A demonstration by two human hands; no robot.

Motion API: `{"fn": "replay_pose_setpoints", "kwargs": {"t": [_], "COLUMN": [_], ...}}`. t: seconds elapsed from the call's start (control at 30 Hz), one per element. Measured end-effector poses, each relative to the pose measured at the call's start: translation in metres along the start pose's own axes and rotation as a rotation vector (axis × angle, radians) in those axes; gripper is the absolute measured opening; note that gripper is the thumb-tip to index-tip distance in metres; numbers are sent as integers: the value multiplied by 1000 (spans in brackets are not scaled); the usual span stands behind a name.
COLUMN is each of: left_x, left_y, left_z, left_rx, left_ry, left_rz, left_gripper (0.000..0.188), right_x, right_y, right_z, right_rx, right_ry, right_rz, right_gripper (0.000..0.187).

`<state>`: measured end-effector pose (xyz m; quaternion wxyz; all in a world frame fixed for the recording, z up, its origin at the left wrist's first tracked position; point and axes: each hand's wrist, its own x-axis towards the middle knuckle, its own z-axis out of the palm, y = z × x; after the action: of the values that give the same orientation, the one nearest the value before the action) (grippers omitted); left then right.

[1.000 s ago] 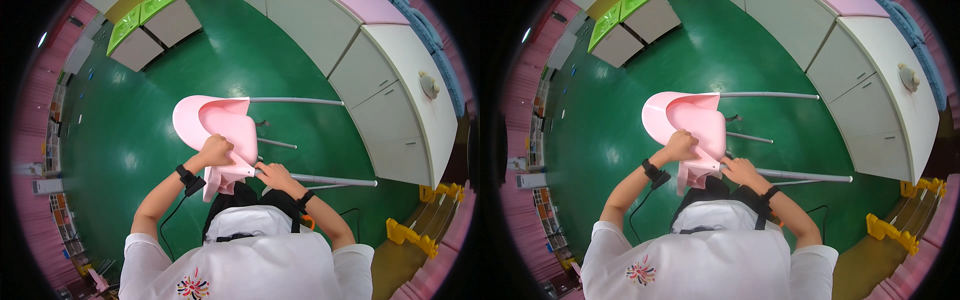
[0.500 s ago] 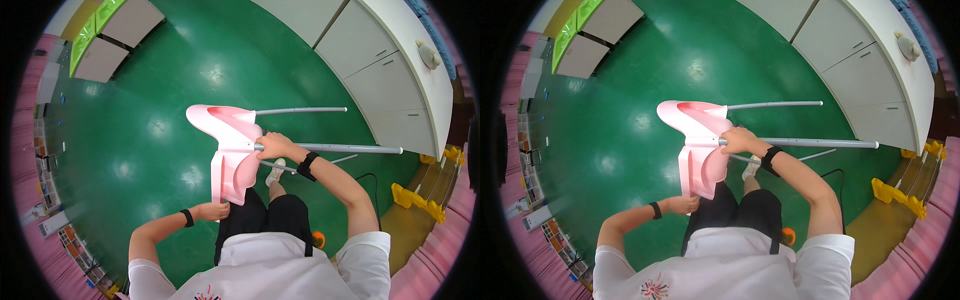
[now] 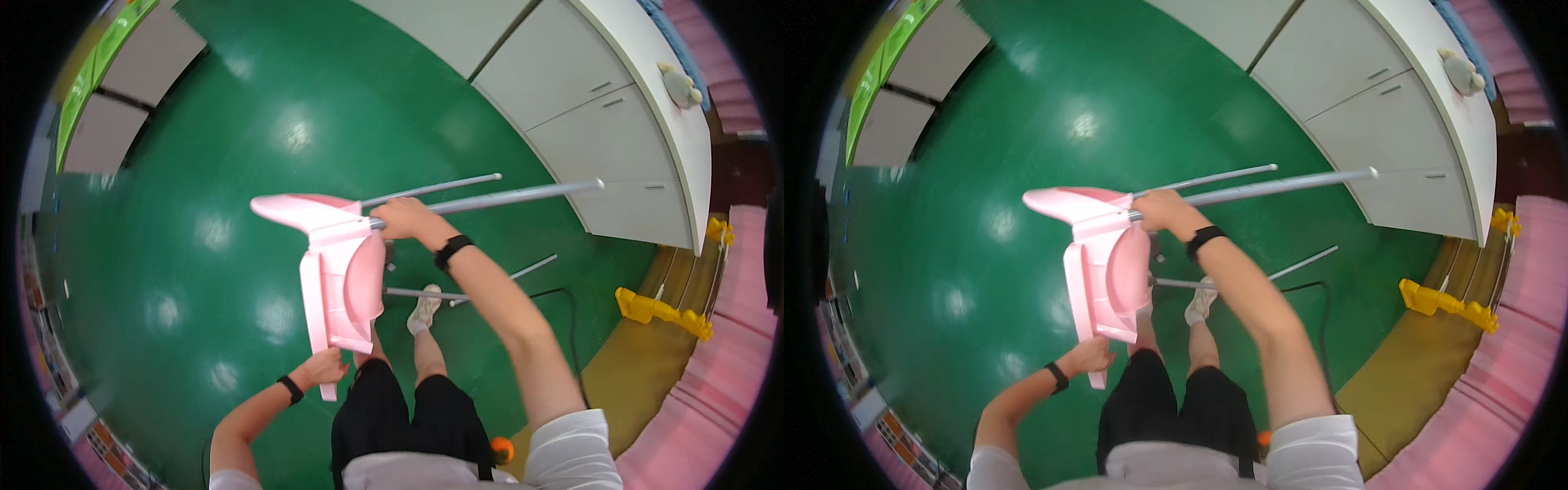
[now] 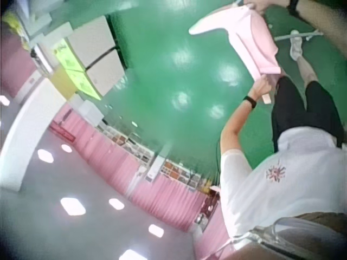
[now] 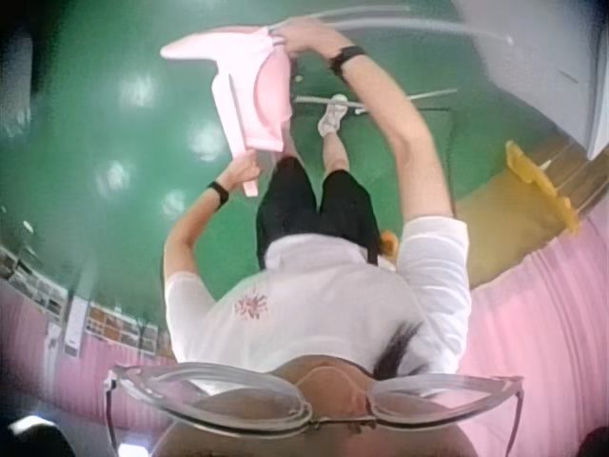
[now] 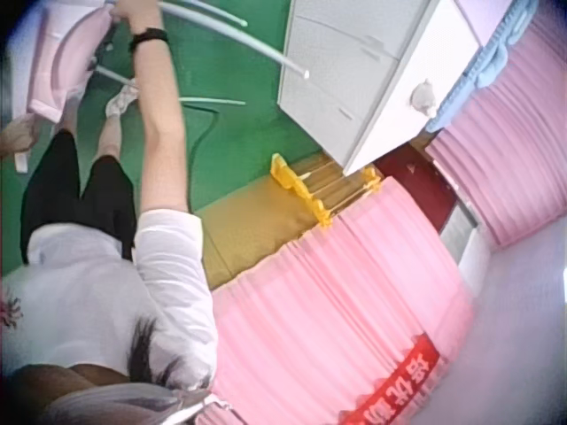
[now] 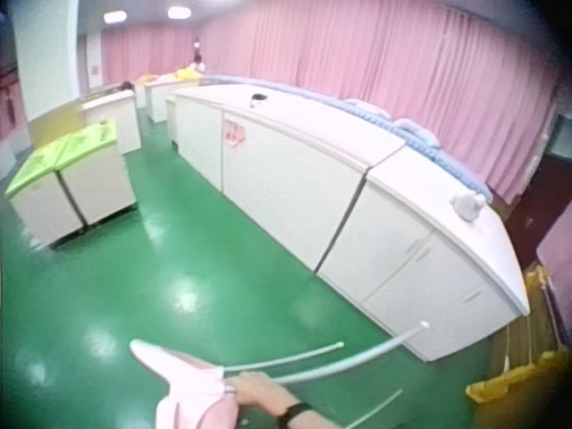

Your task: The person assembles pink plastic high chairs by inserting metal legs into the base of each seat and pushing them into place.

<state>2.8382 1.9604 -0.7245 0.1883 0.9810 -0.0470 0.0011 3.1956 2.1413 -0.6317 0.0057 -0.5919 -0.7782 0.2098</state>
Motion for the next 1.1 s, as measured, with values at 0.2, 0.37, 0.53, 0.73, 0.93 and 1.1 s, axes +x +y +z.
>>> {"fn": "replay_pose_setpoints", "kwargs": {"t": [0.2, 0.37, 0.53, 0.73, 0.93, 1.1], "left_x": [-31, -57, -85, -105, -84, -89], "left_y": [7, -13, -58, -131, -139, -136], "left_z": [-67, -108, -52, -3, 15, 31], "left_rx": [74, 7, -124, -131, -92, -38], "left_ry": [118, 121, 105, -78, -300, -367], "left_rz": [-9, -182, -326, -428, -465, -468], "left_gripper": [15, 24, 31, 9, 13, 14], "right_x": [43, 16, -141, -394, -415, -400], "right_y": [-52, -86, 16, 147, 218, 240], "right_z": [31, 31, 198, 438, 557, 594], "right_rx": [-71, 179, 184, 243, 557, 470], "right_ry": [436, 1017, 1016, 587, 520, 575], "right_rz": [-52, -66, 352, 1415, 1851, 1929], "right_gripper": [5, 15, 23, 30, 56, 52]}}
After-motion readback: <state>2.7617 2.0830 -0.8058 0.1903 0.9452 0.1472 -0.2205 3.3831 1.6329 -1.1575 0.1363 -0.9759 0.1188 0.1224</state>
